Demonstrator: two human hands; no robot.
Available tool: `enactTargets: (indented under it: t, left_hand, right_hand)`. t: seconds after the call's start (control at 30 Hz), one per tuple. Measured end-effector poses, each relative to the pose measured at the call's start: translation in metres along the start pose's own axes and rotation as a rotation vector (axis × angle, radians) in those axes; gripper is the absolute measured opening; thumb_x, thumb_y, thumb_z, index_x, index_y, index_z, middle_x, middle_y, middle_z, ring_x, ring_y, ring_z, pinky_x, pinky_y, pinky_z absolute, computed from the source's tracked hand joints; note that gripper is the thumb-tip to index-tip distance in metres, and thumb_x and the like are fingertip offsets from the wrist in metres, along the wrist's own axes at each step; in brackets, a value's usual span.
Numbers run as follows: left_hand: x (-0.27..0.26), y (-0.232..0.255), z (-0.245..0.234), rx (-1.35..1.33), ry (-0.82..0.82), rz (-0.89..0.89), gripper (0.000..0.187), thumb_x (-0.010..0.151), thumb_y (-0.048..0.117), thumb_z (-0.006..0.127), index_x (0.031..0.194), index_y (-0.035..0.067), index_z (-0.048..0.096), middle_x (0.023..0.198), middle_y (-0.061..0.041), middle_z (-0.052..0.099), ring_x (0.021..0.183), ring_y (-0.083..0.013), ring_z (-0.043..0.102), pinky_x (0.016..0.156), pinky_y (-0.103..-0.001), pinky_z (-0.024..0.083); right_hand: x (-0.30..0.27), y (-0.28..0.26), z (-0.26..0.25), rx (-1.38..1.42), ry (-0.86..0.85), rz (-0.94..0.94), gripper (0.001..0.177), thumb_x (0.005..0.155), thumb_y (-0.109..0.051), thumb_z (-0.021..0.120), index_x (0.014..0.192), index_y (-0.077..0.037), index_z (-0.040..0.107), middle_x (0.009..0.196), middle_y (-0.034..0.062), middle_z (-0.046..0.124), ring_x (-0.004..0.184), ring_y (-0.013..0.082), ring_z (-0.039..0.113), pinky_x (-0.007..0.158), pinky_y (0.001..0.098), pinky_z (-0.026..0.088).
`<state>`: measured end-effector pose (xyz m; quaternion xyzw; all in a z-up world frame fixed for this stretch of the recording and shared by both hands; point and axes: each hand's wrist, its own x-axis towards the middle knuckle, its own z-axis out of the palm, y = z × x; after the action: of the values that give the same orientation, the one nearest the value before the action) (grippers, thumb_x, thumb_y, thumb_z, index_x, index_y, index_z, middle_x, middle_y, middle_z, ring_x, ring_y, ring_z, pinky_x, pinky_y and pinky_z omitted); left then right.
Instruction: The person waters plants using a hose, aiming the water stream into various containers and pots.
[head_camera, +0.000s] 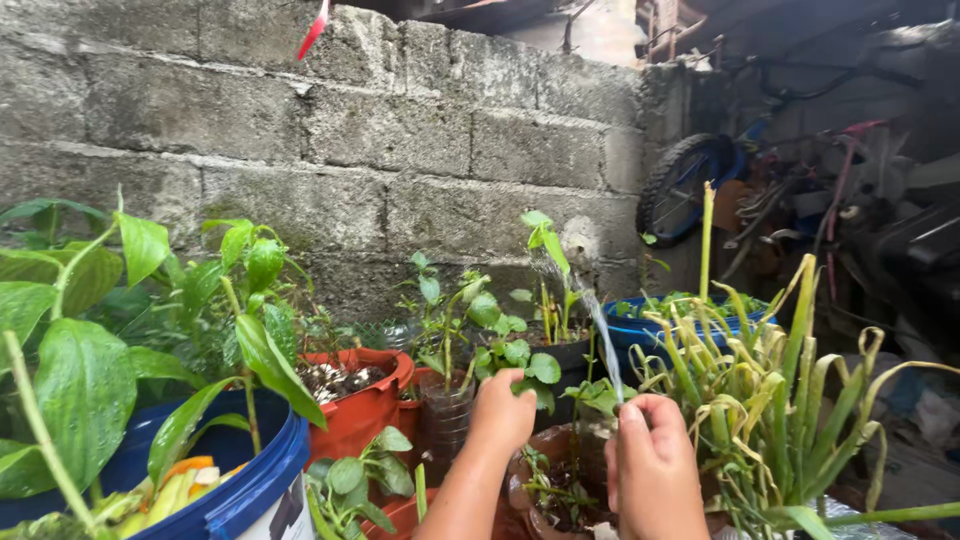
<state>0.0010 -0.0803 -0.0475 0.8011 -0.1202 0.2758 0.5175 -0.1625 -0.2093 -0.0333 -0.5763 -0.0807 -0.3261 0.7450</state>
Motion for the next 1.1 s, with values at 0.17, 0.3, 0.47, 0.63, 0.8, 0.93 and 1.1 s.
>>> enactTargets:
  t: [0.17,0.3,0.47,0.63,0.8,0.93,1.1]
  left_hand:
    - [-0.014,-0.015,0.012,0.011,-0.035,-0.076,0.045,0.084,0.026,0.072,0.127,0.014,0.066,0.132,-0.013,0.061,0.121,-0.0333,0.061,0.104,-0.041,0.049]
    - [-0.014,-0.018,0.013,0.009,-0.04,-0.083,0.042,0.086,0.026,0.07,0.127,0.014,0.067,0.131,-0.013,0.062,0.118,-0.0325,0.063,0.102,-0.041,0.05]
    - [-0.015,-0.007,0.009,-0.058,-0.053,-0.056,0.04,0.088,0.024,0.067,0.126,0.013,0.067,0.132,-0.012,0.063,0.117,-0.0308,0.064,0.101,-0.04,0.051]
    - [-0.015,0.0,0.012,-0.145,-0.085,0.015,0.042,0.088,0.024,0.067,0.127,0.01,0.068,0.127,-0.014,0.069,0.117,-0.0288,0.067,0.1,-0.037,0.051]
    - [-0.009,0.004,0.012,-0.257,-0.058,0.046,0.041,0.087,0.022,0.067,0.126,0.006,0.069,0.125,-0.013,0.071,0.117,-0.0264,0.068,0.1,-0.036,0.051]
    - [-0.006,0.012,0.007,-0.288,-0.018,0.041,0.04,0.088,0.02,0.067,0.126,0.006,0.068,0.123,-0.012,0.073,0.115,-0.0235,0.07,0.099,-0.034,0.052]
    - [-0.012,0.024,0.006,-0.352,0.04,-0.033,0.04,0.088,0.017,0.067,0.126,0.006,0.069,0.122,-0.01,0.074,0.112,-0.021,0.07,0.097,-0.033,0.052]
  right_hand:
    - [-0.001,-0.001,-0.01,-0.028,0.07,-0.018,0.015,0.099,-0.025,0.052,0.099,-0.01,0.051,0.043,0.005,0.039,0.028,0.0158,0.03,0.027,0.0324,0.023]
    - [0.008,0.003,-0.028,-0.098,0.085,-0.08,0.016,0.1,-0.021,0.05,0.099,-0.005,0.052,0.048,0.0033,0.042,0.032,0.0138,0.034,0.029,0.0311,0.026]
    - [0.014,0.018,-0.03,-0.18,-0.054,0.067,0.019,0.1,-0.024,0.052,0.099,-0.005,0.053,0.048,0.0039,0.038,0.033,0.0156,0.034,0.031,0.0322,0.024]
    - [0.019,0.025,-0.036,-0.239,-0.169,0.08,0.017,0.097,-0.024,0.053,0.099,-0.007,0.056,0.051,0.0041,0.045,0.038,0.0154,0.043,0.034,0.0313,0.032]
    - [0.012,0.017,-0.043,-0.22,-0.256,0.136,0.019,0.102,-0.026,0.051,0.099,-0.007,0.054,0.054,0.0024,0.045,0.04,0.0135,0.041,0.035,0.0291,0.032]
    - [0.006,0.012,-0.036,-0.359,-0.333,0.209,0.021,0.103,-0.031,0.051,0.098,-0.01,0.052,0.053,0.0051,0.047,0.037,0.0164,0.037,0.034,0.0314,0.03]
    - [0.009,0.01,-0.04,-0.274,-0.3,0.165,0.015,0.1,-0.025,0.051,0.098,-0.01,0.051,0.053,0.005,0.046,0.037,0.0154,0.039,0.034,0.0311,0.031]
